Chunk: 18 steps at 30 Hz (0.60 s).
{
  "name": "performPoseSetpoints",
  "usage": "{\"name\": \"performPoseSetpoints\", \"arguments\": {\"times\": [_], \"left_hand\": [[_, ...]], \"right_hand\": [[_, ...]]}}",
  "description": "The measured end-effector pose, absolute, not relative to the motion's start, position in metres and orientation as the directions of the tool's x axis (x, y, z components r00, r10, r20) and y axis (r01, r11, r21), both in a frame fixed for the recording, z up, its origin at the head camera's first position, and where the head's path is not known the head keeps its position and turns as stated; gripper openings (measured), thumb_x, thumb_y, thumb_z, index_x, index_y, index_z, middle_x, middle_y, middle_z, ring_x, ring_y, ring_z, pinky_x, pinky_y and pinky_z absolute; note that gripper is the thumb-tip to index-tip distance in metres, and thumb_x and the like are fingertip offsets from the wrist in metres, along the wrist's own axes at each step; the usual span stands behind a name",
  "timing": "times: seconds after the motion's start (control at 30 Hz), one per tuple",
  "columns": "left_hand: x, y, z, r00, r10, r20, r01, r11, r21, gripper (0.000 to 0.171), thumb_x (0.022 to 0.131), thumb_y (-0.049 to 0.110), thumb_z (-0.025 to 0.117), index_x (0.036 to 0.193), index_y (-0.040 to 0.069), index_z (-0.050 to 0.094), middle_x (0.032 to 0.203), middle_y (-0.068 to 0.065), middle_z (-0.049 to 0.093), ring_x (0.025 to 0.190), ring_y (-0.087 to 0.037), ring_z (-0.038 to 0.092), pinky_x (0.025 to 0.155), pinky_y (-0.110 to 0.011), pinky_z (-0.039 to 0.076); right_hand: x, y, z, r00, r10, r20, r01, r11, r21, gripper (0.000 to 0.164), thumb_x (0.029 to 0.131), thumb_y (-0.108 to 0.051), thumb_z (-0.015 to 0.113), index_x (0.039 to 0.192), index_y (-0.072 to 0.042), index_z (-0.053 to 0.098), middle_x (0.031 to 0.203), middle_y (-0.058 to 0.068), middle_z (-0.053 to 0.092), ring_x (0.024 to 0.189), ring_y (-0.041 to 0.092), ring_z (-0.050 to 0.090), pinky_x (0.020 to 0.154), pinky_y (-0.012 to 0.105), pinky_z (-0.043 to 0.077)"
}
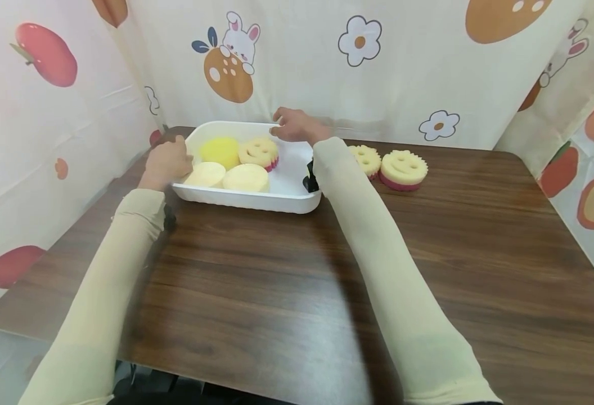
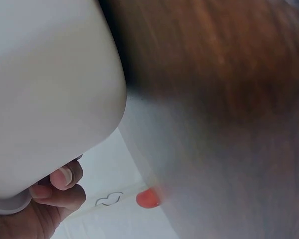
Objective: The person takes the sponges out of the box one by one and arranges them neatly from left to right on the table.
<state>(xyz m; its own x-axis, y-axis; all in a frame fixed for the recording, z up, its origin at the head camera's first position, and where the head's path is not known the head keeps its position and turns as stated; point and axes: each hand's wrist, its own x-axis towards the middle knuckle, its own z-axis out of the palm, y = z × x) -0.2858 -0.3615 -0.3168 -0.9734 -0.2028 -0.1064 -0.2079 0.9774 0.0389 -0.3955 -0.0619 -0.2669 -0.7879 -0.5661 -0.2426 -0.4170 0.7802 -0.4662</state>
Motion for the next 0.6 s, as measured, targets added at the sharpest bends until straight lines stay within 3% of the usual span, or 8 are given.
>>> {"name": "performPoseSetpoints", "arguments": {"times": [0.27,0.6], "left_hand": [[-0.283,-0.363,-0.318,-0.975,-0.202,-0.087,-0.206,0.978,0.040,0.067,0.099,0.023,0.039,0.151,-0.013,0.016,0.123,-0.036,0.057,0.103,-0.047,0.060,0.090,-0.058,0.050],[-0.285,-0.363,-0.317,-0.975,-0.199,-0.096,-0.203,0.979,0.032,0.068,0.101,0.025,0.039,0.152,-0.012,0.014,0.123,-0.035,0.058,0.102,-0.046,0.060,0.092,-0.057,0.051]], "right_hand": [[-0.397,-0.073,-0.272,-0.757,-0.619,-0.209,-0.476,0.741,-0.473,0.057,0.102,-0.040,0.048,0.150,-0.012,0.034,0.159,0.013,0.038,0.148,0.029,0.035,0.121,0.045,0.028],[-0.401,-0.081,-0.276,-0.760,-0.591,-0.271,-0.440,0.774,-0.455,0.059,0.101,-0.044,0.048,0.152,-0.017,0.032,0.162,0.011,0.032,0.149,0.028,0.032,0.121,0.048,0.028]]}}
